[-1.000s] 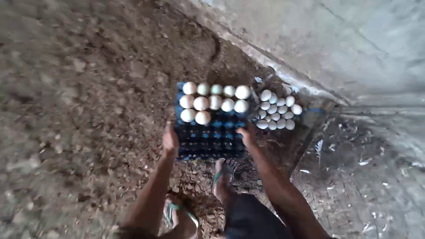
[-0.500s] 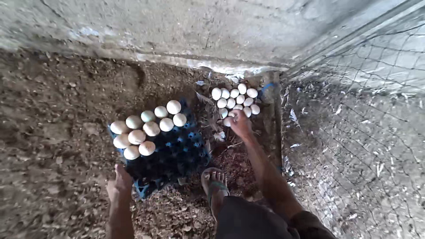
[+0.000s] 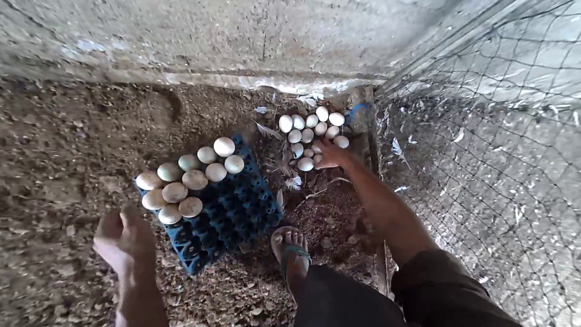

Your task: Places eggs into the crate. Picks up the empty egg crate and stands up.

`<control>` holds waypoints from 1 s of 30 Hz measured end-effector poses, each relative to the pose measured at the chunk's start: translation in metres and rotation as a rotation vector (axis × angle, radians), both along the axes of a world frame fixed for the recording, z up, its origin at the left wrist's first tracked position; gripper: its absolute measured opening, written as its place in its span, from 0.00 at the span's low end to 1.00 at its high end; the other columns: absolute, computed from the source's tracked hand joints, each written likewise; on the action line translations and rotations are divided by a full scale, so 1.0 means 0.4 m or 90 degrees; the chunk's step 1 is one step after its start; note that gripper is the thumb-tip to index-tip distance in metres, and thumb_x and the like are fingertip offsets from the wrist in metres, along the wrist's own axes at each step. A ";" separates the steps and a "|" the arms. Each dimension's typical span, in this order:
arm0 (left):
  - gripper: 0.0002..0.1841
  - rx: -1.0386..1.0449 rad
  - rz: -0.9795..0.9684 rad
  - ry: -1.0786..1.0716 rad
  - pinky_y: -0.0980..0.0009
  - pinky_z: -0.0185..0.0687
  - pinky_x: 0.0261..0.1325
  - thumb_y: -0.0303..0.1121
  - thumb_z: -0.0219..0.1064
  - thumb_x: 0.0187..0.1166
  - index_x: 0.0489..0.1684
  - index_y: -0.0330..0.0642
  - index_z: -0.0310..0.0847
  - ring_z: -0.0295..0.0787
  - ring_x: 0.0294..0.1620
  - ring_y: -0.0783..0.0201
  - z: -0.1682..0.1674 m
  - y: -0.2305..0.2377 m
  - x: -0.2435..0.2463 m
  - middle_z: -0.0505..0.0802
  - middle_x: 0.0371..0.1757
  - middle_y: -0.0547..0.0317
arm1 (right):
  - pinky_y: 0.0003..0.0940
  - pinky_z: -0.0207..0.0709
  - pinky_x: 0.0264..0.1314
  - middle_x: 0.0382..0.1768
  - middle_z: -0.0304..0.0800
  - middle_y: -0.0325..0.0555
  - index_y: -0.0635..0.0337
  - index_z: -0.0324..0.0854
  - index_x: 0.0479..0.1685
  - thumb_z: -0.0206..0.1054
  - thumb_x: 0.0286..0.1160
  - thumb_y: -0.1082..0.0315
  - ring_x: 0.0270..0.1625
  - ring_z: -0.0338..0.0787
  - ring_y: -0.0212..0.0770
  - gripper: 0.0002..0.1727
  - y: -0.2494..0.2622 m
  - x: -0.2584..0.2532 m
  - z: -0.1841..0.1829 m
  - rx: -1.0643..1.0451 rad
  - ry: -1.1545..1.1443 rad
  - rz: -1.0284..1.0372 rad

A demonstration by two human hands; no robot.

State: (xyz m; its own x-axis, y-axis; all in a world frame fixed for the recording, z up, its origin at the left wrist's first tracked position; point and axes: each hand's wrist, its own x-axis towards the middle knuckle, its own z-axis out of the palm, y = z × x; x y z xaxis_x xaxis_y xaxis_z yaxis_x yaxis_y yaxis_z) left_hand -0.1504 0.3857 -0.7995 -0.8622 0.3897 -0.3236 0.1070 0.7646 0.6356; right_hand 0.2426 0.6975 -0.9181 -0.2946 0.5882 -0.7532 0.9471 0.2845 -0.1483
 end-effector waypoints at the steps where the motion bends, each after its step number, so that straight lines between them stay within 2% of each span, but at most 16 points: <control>1: 0.24 0.033 -0.028 0.000 0.57 0.79 0.50 0.44 0.51 0.91 0.57 0.26 0.79 0.81 0.38 0.62 0.015 0.021 0.022 0.86 0.43 0.43 | 0.77 0.76 0.64 0.87 0.58 0.66 0.40 0.61 0.90 0.90 0.47 0.46 0.73 0.79 0.73 0.60 -0.010 0.008 -0.001 0.006 0.018 0.011; 4: 0.22 0.129 -0.133 -0.014 0.64 0.82 0.46 0.41 0.51 0.91 0.57 0.26 0.78 0.82 0.34 0.68 0.026 0.065 0.103 0.86 0.39 0.48 | 0.76 0.79 0.57 0.87 0.60 0.62 0.40 0.68 0.85 0.91 0.45 0.46 0.66 0.84 0.72 0.56 -0.042 0.014 0.017 -0.009 0.020 0.050; 7: 0.19 0.203 -0.236 -0.058 0.70 0.81 0.39 0.39 0.52 0.89 0.51 0.27 0.79 0.80 0.29 0.73 0.013 0.094 0.205 0.84 0.32 0.56 | 0.75 0.79 0.60 0.88 0.54 0.70 0.39 0.68 0.86 0.89 0.49 0.43 0.70 0.81 0.74 0.54 -0.074 0.024 0.031 -0.058 -0.019 0.045; 9: 0.18 0.226 -0.308 -0.112 0.71 0.80 0.36 0.37 0.53 0.88 0.48 0.27 0.81 0.80 0.28 0.74 0.010 0.118 0.273 0.85 0.30 0.58 | 0.73 0.80 0.60 0.87 0.56 0.70 0.40 0.74 0.81 0.87 0.51 0.41 0.70 0.81 0.72 0.48 -0.096 0.038 0.029 -0.043 -0.001 0.031; 13: 0.17 0.209 -0.407 -0.316 0.70 0.83 0.43 0.34 0.55 0.88 0.55 0.29 0.83 0.84 0.34 0.72 -0.009 0.154 0.415 0.90 0.36 0.57 | 0.68 0.81 0.60 0.79 0.65 0.70 0.49 0.83 0.70 0.85 0.55 0.45 0.66 0.83 0.67 0.38 -0.159 0.057 0.064 0.015 0.135 -0.090; 16: 0.21 0.172 -0.395 -0.524 0.65 0.84 0.56 0.39 0.52 0.92 0.68 0.32 0.78 0.88 0.48 0.64 -0.051 0.199 0.507 0.90 0.50 0.50 | 0.61 0.80 0.67 0.74 0.75 0.66 0.63 0.77 0.74 0.82 0.65 0.55 0.69 0.83 0.60 0.37 -0.228 0.057 0.130 0.021 0.300 -0.324; 18: 0.25 0.142 -0.344 -0.647 0.54 0.83 0.66 0.44 0.48 0.94 0.81 0.37 0.69 0.85 0.66 0.52 -0.073 0.229 0.562 0.84 0.69 0.40 | 0.53 0.88 0.54 0.63 0.85 0.62 0.62 0.69 0.80 0.73 0.76 0.57 0.55 0.91 0.53 0.35 -0.299 0.037 0.175 -0.034 0.398 -0.501; 19: 0.28 0.135 -0.315 -0.701 0.48 0.80 0.70 0.46 0.46 0.94 0.88 0.42 0.62 0.79 0.74 0.47 -0.079 0.240 0.584 0.78 0.78 0.38 | 0.50 0.90 0.48 0.56 0.88 0.60 0.62 0.70 0.78 0.69 0.75 0.57 0.48 0.92 0.50 0.32 -0.332 0.019 0.185 -0.069 0.453 -0.569; 20: 0.30 0.134 -0.291 -0.742 0.45 0.78 0.71 0.51 0.43 0.94 0.92 0.50 0.56 0.75 0.79 0.45 -0.084 0.248 0.601 0.73 0.84 0.39 | 0.47 0.90 0.48 0.53 0.89 0.57 0.62 0.72 0.75 0.67 0.71 0.54 0.47 0.93 0.46 0.33 -0.359 0.000 0.190 -0.092 0.501 -0.595; 21: 0.31 0.138 -0.266 -0.773 0.44 0.80 0.70 0.55 0.39 0.93 0.94 0.57 0.54 0.76 0.78 0.46 -0.087 0.251 0.613 0.73 0.85 0.43 | 0.44 0.88 0.57 0.55 0.89 0.54 0.63 0.73 0.74 0.66 0.72 0.53 0.52 0.92 0.42 0.33 -0.383 -0.022 0.202 -0.103 0.532 -0.579; 23: 0.32 0.192 -0.194 -0.783 0.53 0.87 0.55 0.58 0.34 0.92 0.90 0.57 0.60 0.87 0.62 0.53 -0.102 0.244 0.628 0.85 0.70 0.47 | 0.43 0.78 0.75 0.68 0.84 0.57 0.65 0.70 0.79 0.62 0.79 0.50 0.69 0.85 0.42 0.34 -0.418 -0.070 0.235 -0.079 0.526 -0.474; 25: 0.29 0.307 -0.115 -0.781 0.66 0.88 0.48 0.53 0.32 0.93 0.74 0.45 0.70 0.89 0.46 0.66 -0.111 0.227 0.629 0.90 0.49 0.56 | 0.52 0.68 0.84 0.79 0.73 0.66 0.67 0.65 0.84 0.54 0.85 0.43 0.81 0.76 0.54 0.39 -0.434 -0.107 0.275 -0.059 0.448 -0.327; 26: 0.27 0.376 -0.075 -0.795 0.69 0.87 0.49 0.51 0.33 0.92 0.67 0.42 0.72 0.88 0.45 0.69 -0.122 0.214 0.624 0.89 0.45 0.59 | 0.56 0.69 0.83 0.78 0.74 0.66 0.65 0.65 0.85 0.52 0.85 0.39 0.80 0.77 0.57 0.41 -0.436 -0.123 0.296 -0.059 0.388 -0.264; 27: 0.25 0.434 -0.031 -0.806 0.71 0.87 0.48 0.50 0.35 0.91 0.58 0.43 0.74 0.88 0.41 0.72 -0.131 0.203 0.617 0.89 0.39 0.63 | 0.60 0.74 0.77 0.73 0.80 0.63 0.60 0.67 0.85 0.48 0.85 0.35 0.75 0.82 0.57 0.42 -0.435 -0.136 0.318 -0.053 0.323 -0.210; 28: 0.24 0.472 0.006 -0.823 0.71 0.88 0.44 0.52 0.38 0.89 0.51 0.45 0.77 0.89 0.38 0.72 -0.139 0.193 0.607 0.91 0.36 0.64 | 0.63 0.80 0.67 0.62 0.89 0.58 0.54 0.74 0.80 0.45 0.85 0.33 0.65 0.89 0.56 0.39 -0.429 -0.143 0.334 -0.023 0.284 -0.179; 30: 0.25 0.450 0.016 -0.861 0.68 0.88 0.36 0.56 0.46 0.83 0.51 0.45 0.78 0.90 0.35 0.66 -0.146 0.168 0.574 0.92 0.36 0.60 | 0.67 0.82 0.54 0.44 0.95 0.57 0.54 0.85 0.68 0.45 0.90 0.41 0.49 0.94 0.59 0.32 -0.391 -0.136 0.343 0.091 0.295 -0.193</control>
State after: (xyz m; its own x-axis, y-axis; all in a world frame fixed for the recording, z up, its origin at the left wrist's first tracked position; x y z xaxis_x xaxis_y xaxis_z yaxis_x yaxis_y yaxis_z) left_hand 0.0791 0.4528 -0.8581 -0.0901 0.7878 -0.6093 -0.8435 0.2650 0.4673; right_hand 0.1883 0.5410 -0.7809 -0.3776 0.7845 -0.4919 0.8345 0.0582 -0.5479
